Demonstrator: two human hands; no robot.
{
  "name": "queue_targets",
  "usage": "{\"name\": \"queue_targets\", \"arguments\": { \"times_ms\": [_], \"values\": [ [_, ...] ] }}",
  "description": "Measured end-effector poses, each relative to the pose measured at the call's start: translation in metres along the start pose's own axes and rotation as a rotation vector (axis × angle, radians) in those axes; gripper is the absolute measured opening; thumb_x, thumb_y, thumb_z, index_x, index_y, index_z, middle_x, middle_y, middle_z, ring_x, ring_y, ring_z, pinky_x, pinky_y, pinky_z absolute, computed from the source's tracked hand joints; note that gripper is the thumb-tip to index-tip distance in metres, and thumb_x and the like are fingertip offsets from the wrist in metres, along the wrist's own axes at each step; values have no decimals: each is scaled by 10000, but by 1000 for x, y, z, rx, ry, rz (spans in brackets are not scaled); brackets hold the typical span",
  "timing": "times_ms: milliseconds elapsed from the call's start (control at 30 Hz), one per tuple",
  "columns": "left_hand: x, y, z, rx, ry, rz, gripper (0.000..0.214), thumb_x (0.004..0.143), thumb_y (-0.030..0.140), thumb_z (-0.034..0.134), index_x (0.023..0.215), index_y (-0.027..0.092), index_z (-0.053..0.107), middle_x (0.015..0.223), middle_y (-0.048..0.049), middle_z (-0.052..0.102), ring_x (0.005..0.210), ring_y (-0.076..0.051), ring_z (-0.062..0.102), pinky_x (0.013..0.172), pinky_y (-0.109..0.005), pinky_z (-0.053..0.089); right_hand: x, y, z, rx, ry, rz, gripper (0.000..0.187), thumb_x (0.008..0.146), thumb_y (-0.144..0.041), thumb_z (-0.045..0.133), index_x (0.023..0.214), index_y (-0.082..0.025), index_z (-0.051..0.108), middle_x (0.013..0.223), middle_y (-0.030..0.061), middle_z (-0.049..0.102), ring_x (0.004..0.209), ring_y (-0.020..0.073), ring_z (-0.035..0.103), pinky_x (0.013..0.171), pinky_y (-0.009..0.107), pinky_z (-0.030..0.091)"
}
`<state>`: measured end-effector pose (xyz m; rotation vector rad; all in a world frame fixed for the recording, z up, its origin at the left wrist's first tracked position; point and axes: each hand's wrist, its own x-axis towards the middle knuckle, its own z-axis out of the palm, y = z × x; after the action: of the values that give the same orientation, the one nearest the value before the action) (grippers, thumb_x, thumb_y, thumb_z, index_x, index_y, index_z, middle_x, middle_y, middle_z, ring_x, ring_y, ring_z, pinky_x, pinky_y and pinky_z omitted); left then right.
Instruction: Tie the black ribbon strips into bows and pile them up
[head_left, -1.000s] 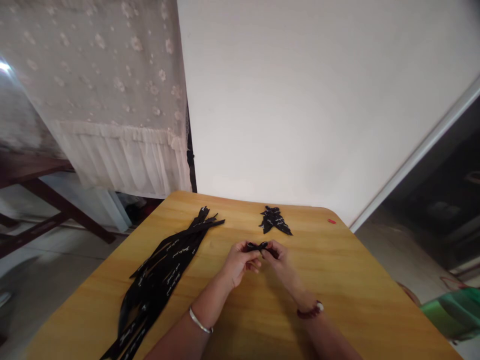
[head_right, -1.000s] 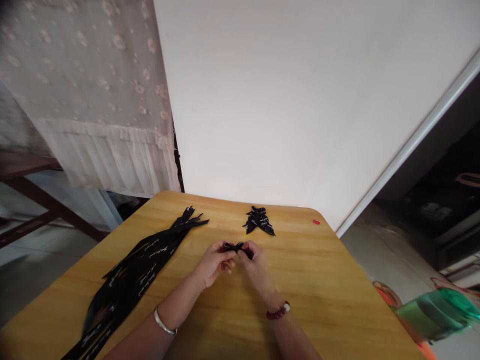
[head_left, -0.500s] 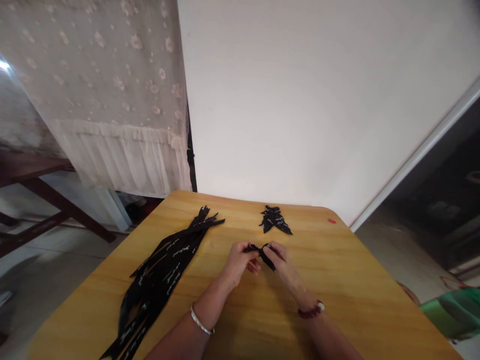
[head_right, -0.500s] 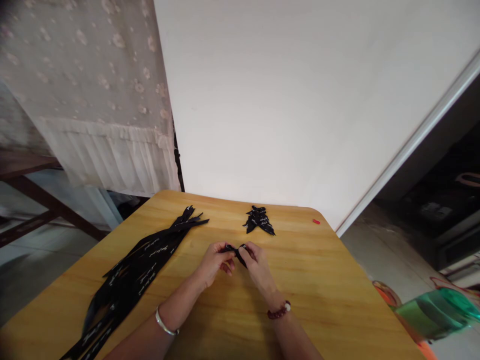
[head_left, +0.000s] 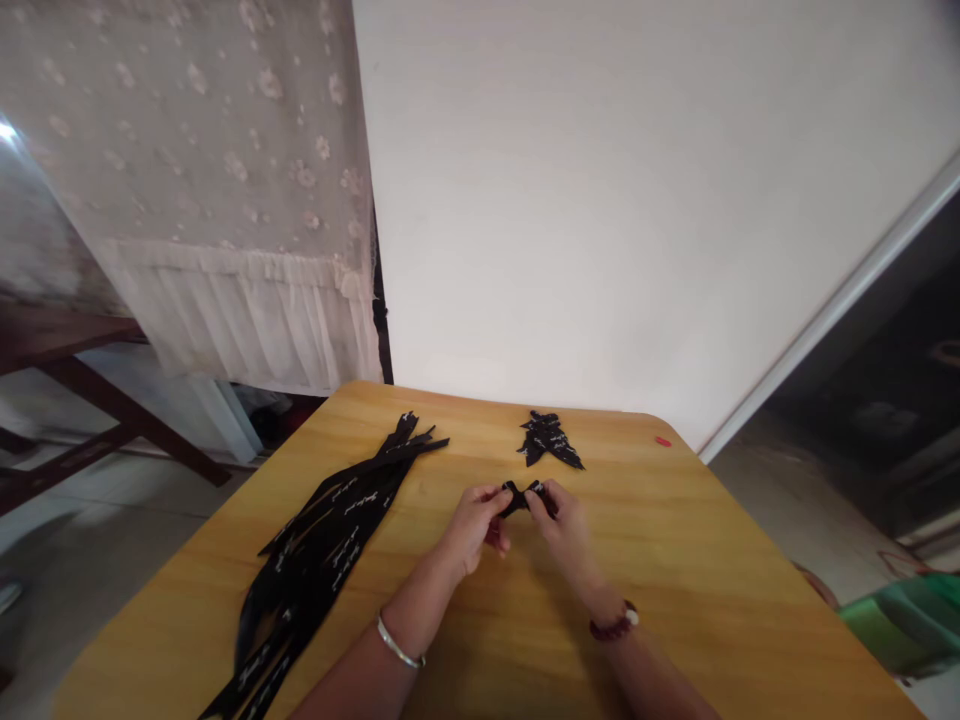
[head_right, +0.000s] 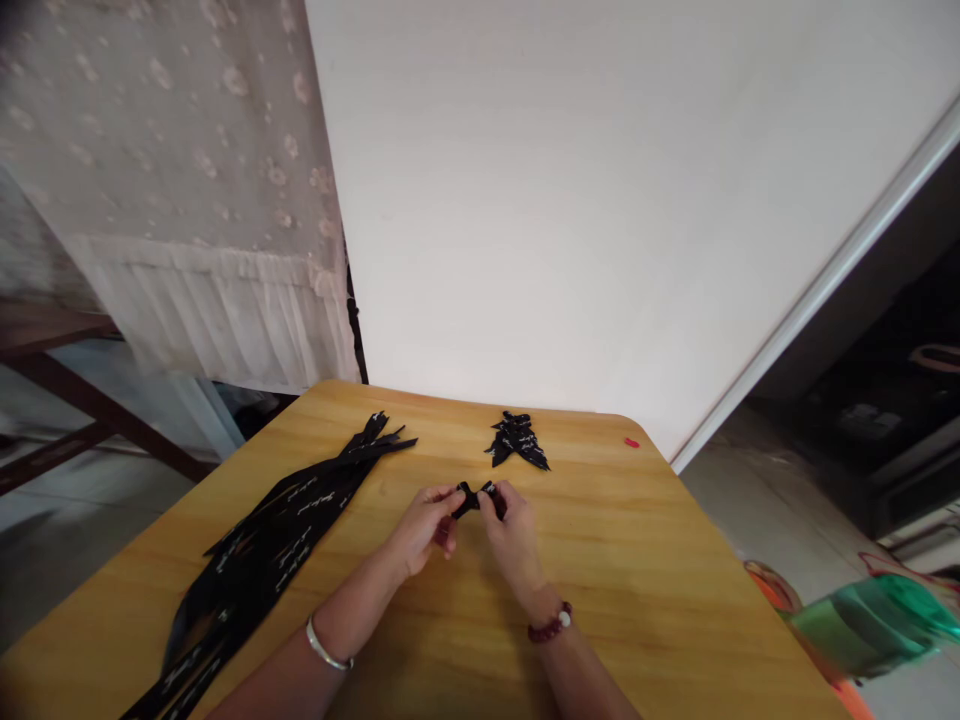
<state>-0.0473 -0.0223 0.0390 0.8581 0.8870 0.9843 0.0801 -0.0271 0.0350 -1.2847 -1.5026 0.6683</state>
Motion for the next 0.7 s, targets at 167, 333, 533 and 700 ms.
{"name": "queue_targets", "arguments": {
  "times_ms": [167, 333, 533, 700],
  "values": [
    [2, 3, -1, -69, 80, 22, 232, 549, 237, 640, 720, 108, 550, 424, 52, 487, 249, -40, 382, 252, -156, 288, 1, -1, -2, 88, 30, 13, 238, 706, -362, 484, 559, -192, 407, 489, -53, 368, 453, 99, 348, 428, 216, 279],
    [2, -2, 4, -206, -41, 23, 238, 511, 173, 672, 707, 109, 552, 615, -4, 564, 497, -96, 547, 396, -187, 436, -3, 1, 4, 56, 39, 7, 237, 712, -346, 480, 549, -195, 398, 484, -51, 379, 456, 100, 360, 432, 216, 288],
    [2, -6, 7, -166, 20, 60, 205, 523, 222, 664, 641, 104, 544, 496, 11, 531, 399, -77, 486, 328, -178, 390, -5, 3, 9, 27, 39, 9, 244, 712, -352, 465, 536, -198, 395, 472, -51, 382, 446, 97, 358, 426, 214, 289],
    [4, -4, 3, -116, 112, 92, 168, 545, 223, 642, 564, 116, 513, 348, 69, 432, 228, -33, 340, 227, -145, 261, -1, 5, 6, 48, -106, -10, 177, 701, -312, 489, 583, -187, 448, 515, -33, 449, 480, 106, 406, 456, 219, 326]
  ]
}}
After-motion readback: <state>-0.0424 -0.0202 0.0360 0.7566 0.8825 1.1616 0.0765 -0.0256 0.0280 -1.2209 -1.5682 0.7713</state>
